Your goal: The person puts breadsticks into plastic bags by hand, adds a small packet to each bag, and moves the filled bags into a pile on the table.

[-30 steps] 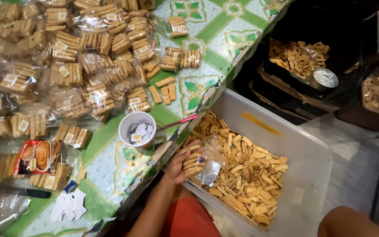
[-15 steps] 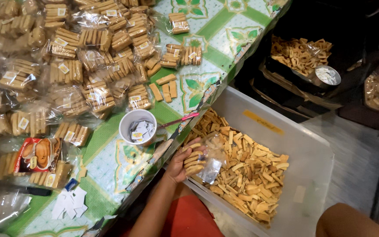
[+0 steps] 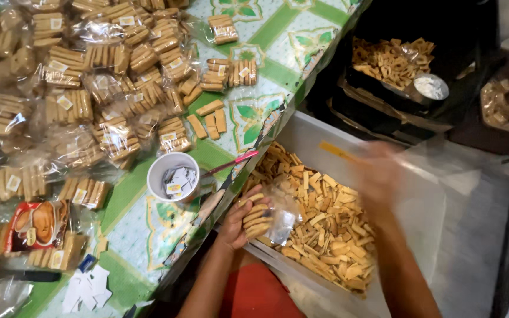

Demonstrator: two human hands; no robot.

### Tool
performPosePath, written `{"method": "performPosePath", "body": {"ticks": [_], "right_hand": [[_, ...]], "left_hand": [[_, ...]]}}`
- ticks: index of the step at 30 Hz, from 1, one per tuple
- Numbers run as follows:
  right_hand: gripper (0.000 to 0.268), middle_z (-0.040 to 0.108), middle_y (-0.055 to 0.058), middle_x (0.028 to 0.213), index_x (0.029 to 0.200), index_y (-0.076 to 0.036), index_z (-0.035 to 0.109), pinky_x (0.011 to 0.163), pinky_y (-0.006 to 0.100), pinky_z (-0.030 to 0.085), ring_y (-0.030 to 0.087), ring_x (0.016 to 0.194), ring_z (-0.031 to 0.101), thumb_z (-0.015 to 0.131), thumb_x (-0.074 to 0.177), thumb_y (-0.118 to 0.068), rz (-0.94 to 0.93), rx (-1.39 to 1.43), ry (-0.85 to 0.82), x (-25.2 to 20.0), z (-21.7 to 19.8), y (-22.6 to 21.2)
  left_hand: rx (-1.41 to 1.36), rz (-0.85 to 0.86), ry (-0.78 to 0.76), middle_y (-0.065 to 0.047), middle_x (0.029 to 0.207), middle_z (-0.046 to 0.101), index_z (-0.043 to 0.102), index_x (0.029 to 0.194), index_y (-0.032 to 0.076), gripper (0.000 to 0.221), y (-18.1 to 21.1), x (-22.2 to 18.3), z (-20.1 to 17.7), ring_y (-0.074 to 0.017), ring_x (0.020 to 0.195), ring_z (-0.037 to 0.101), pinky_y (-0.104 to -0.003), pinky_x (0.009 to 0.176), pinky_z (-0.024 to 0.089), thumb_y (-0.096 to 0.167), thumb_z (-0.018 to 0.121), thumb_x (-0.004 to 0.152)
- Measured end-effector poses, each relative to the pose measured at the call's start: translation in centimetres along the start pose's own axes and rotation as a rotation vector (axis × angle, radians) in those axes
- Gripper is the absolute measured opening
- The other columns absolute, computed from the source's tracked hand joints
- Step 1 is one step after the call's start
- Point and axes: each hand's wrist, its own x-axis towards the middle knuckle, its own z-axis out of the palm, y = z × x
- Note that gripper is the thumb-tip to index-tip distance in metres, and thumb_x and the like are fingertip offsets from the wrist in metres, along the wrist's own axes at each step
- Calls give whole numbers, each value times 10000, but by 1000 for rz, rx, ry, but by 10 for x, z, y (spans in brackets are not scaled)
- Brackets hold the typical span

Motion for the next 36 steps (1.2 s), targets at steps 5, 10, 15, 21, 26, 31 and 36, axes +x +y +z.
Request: {"method": "performPosePath", "body": {"ticks": [5, 10, 15, 21, 26, 31, 36], "right_hand": [[334, 742, 187, 1028, 1097, -104, 749, 892, 508, 566, 364, 945, 712, 619, 960, -379, 624, -808, -591, -64, 95, 140], [363, 710, 228, 1157, 1100, -86, 751, 928, 500, 559, 398, 1070, 688, 690, 825, -315, 591, -839, -312, -107, 115, 193], [424, 759, 205, 1103, 1276, -130, 694, 899, 466, 562, 367, 1036, 723, 698, 936, -384, 745, -585, -326, -87, 89, 145], [332, 697, 102, 888, 1259, -25, 679, 672, 304, 532, 164, 776, 635, 696, 936, -98, 710, 329, -52, -91, -15, -7], [254, 717, 87, 906, 1086, 44, 670, 716, 287, 564, 154, 807, 670, 742, 849, -11, 664, 544, 38, -91, -50, -100], [220, 676, 65, 892, 998, 43, 739, 726, 271, 526, 145, 820, 610, 825, 799, 9, 476, 128, -24, -85, -33, -130], [120, 600, 48, 1074, 919, 10, 695, 831, 257, 532, 136, 992, 616, 759, 817, 2, 343, 286, -7, -67, -26, -140]], "left_hand": [[112, -18, 31, -178, 1299, 670, 381, 1561, 79, 629, -5, -1, 0, -276, 1136, 681, -442, 922, 602, 228, 626, 1001], [146, -8, 43, -202, 1315, 671, 338, 1583, 76, 665, -8, -2, -1, -312, 1208, 678, -439, 1004, 583, 249, 623, 1007], [201, 24, -6, -211, 1302, 669, 269, 1632, 90, 740, -8, -1, 3, -315, 1201, 681, -440, 1003, 572, 281, 634, 1018], [144, -1, -115, -188, 1298, 677, 195, 1665, 111, 812, -10, -5, 21, -285, 1200, 681, -429, 970, 591, 321, 642, 1020], [106, -22, -180, -179, 1301, 682, 166, 1676, 149, 819, -6, -6, 45, -299, 1195, 682, -456, 955, 609, 314, 629, 1022], [105, -35, -205, -182, 1334, 668, 133, 1681, 191, 841, 3, -14, 58, -304, 1222, 671, -466, 965, 601, 317, 632, 1016], [138, -43, -232, -206, 1365, 646, 124, 1701, 217, 849, 7, -17, 61, -326, 1249, 653, -469, 988, 591, 315, 632, 1029]]}}
